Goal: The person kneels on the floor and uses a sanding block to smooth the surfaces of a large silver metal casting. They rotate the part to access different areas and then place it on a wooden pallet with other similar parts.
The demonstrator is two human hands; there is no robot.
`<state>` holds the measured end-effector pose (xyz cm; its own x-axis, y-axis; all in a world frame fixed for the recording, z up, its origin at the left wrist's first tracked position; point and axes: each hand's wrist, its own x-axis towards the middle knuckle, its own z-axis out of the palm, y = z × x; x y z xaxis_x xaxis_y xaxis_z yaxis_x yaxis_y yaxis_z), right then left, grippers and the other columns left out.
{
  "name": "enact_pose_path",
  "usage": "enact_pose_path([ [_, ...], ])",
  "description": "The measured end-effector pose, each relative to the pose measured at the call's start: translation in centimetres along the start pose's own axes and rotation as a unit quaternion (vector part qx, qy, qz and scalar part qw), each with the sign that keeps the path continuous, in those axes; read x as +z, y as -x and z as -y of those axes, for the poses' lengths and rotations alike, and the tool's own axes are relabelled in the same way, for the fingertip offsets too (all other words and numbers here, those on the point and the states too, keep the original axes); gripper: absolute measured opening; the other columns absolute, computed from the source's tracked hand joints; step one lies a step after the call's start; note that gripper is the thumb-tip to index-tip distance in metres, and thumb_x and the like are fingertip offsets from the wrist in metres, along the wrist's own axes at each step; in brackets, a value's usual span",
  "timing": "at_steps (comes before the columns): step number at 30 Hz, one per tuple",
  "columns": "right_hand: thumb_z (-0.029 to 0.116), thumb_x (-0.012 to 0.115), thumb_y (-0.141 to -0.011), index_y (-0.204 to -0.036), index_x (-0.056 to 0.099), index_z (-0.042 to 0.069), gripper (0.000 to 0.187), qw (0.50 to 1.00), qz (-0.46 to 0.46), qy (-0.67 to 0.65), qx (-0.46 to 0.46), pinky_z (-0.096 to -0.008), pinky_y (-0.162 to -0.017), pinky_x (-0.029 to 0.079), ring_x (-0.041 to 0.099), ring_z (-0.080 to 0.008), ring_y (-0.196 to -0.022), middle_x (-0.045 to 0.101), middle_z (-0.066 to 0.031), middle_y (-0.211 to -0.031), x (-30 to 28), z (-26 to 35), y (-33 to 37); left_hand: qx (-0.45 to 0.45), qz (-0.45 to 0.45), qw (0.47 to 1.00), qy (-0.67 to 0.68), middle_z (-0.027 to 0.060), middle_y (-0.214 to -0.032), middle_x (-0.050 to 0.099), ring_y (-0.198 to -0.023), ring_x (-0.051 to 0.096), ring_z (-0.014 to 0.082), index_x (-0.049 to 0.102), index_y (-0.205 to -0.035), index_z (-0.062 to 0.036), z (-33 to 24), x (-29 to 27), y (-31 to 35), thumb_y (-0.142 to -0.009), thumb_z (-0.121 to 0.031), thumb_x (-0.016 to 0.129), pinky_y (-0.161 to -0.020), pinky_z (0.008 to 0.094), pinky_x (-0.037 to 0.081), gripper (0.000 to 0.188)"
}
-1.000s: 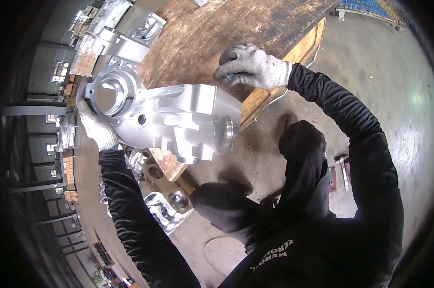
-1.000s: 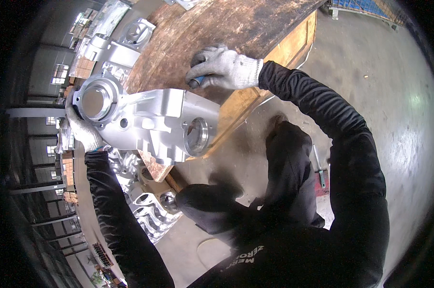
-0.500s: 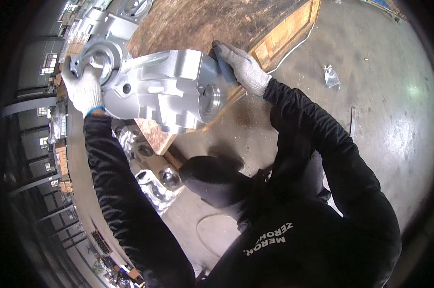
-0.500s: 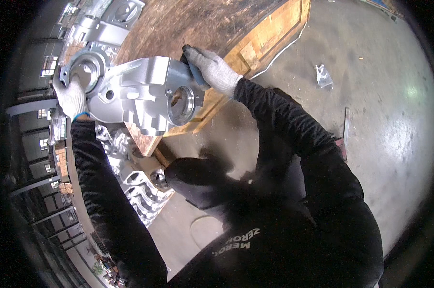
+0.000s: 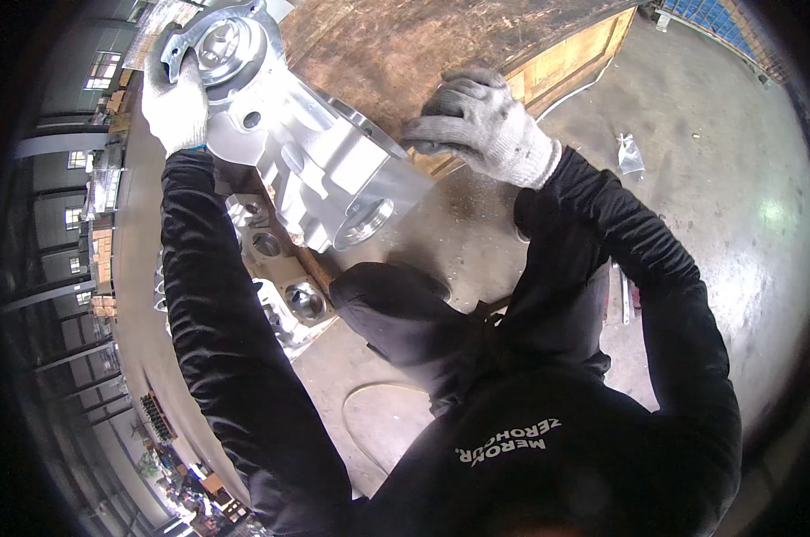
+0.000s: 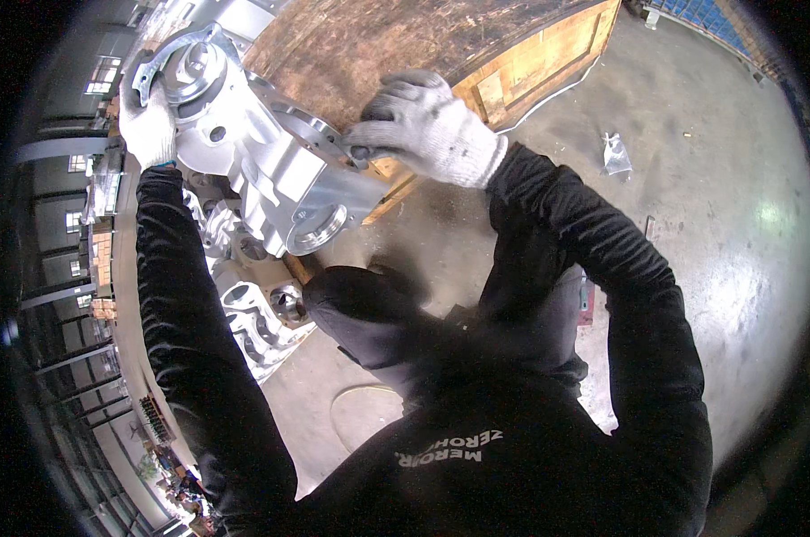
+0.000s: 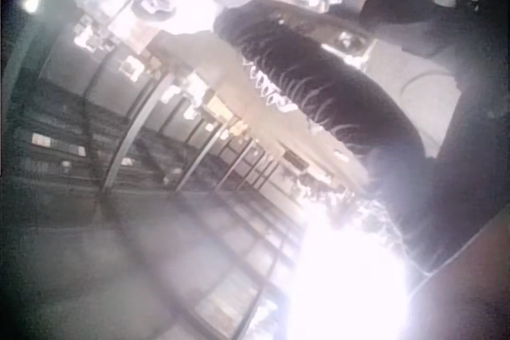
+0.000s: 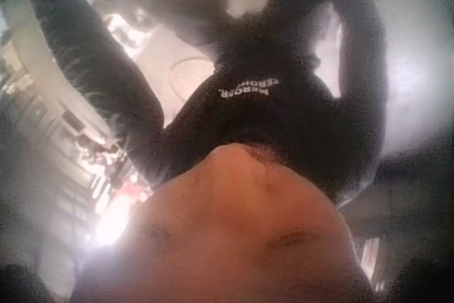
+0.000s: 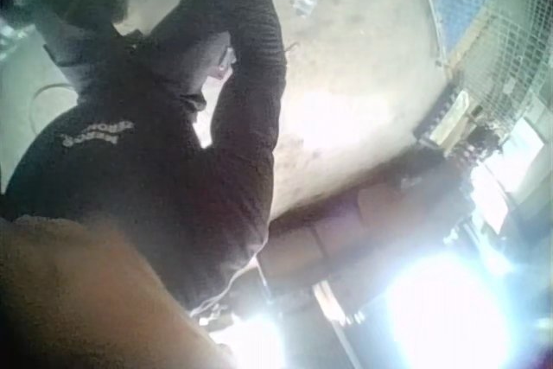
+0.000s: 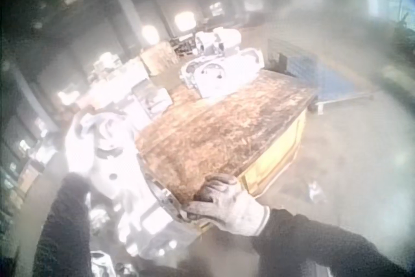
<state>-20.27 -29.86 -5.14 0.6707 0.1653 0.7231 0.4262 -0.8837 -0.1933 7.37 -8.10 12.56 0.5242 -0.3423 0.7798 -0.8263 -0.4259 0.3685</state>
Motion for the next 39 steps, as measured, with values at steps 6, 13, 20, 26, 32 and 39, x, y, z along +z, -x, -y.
enact_pose_path([
  [6, 0.020, 0.073, -0.085, -0.128, 0.069, 0.028, 0.044, 0.999, -0.015, -0.001, -0.033, -0.0467, -0.107, 0.038, 0.063, -0.0240, -0.116, 0.069, -0.0001, -0.116, 1.6, -1.3, -0.9, 0.009, 0.006, 1.000, 0.021, 0.0112, -0.119, 0.074, -0.109, 0.070, 0.0202, 0.068, -0.134, -0.0156, -0.9, 0.3, 0.1, -0.094, -0.018, 0.070, -0.097, 0.0346, 0.052, 0.040],
  [13, 0.021, 0.075, -0.085, -0.134, 0.066, 0.028, 0.051, 0.998, 0.026, 0.040, -0.027, -0.0468, -0.105, 0.039, 0.061, -0.0240, -0.118, 0.068, -0.0028, -0.120, 1.7, -0.9, -0.7, 0.007, 0.015, 0.999, 0.031, 0.0116, -0.123, 0.072, -0.112, 0.067, 0.0229, 0.066, -0.134, -0.0096, 0.2, 0.4, 0.1, -0.095, -0.019, 0.070, -0.101, 0.0368, 0.051, 0.040],
  [20, 0.014, 0.075, -0.083, -0.131, 0.068, 0.019, 0.048, 0.997, -0.025, -0.044, -0.052, -0.0488, -0.103, 0.041, 0.066, -0.0304, -0.107, 0.068, -0.0078, -0.111, 4.8, -1.8, 0.9, 0.057, 0.016, 0.998, 0.020, 0.0113, -0.096, 0.074, -0.087, 0.071, 0.0206, 0.069, -0.122, -0.0060, 3.7, 0.1, -1.0, -0.094, -0.038, 0.072, -0.083, 0.0346, 0.055, 0.043],
  [26, 0.019, 0.071, -0.090, -0.138, 0.062, 0.025, 0.049, 0.999, 0.050, -0.008, -0.016, -0.0512, -0.114, 0.032, 0.061, -0.0250, -0.121, 0.068, -0.0056, -0.123, 6.5, -1.8, 4.3, 0.029, 0.026, 0.998, -0.052, 0.0185, -0.109, 0.075, -0.100, 0.072, 0.0299, 0.069, -0.126, -0.0032, 4.0, -0.8, -1.6, -0.090, -0.048, 0.074, -0.091, 0.0395, 0.053, 0.057],
  [32, 0.018, 0.072, -0.088, -0.131, 0.066, 0.020, 0.044, 0.996, 0.073, -0.052, -0.017, -0.0487, -0.110, 0.037, 0.062, -0.0302, -0.114, 0.065, -0.0068, -0.115, 7.6, -2.4, 5.8, 0.015, 0.024, 1.000, -0.003, 0.0187, -0.113, 0.074, -0.104, 0.070, 0.0290, 0.068, -0.125, 0.0004, 4.4, -0.4, -1.6, -0.090, -0.045, 0.075, -0.096, 0.0384, 0.051, 0.058],
  [39, 0.022, 0.065, -0.095, -0.128, 0.067, 0.022, 0.033, 0.959, 0.268, -0.028, 0.086, -0.0515, -0.113, 0.030, 0.051, -0.0288, -0.135, 0.064, -0.0076, -0.135, 8.4, -0.6, 10.6, 0.016, 0.015, 0.999, -0.033, 0.0132, -0.116, 0.074, -0.104, 0.068, 0.0239, 0.069, -0.127, -0.0055, 1.7, 0.3, -0.7, -0.095, -0.033, 0.070, -0.096, 0.0355, 0.049, 0.042],
])
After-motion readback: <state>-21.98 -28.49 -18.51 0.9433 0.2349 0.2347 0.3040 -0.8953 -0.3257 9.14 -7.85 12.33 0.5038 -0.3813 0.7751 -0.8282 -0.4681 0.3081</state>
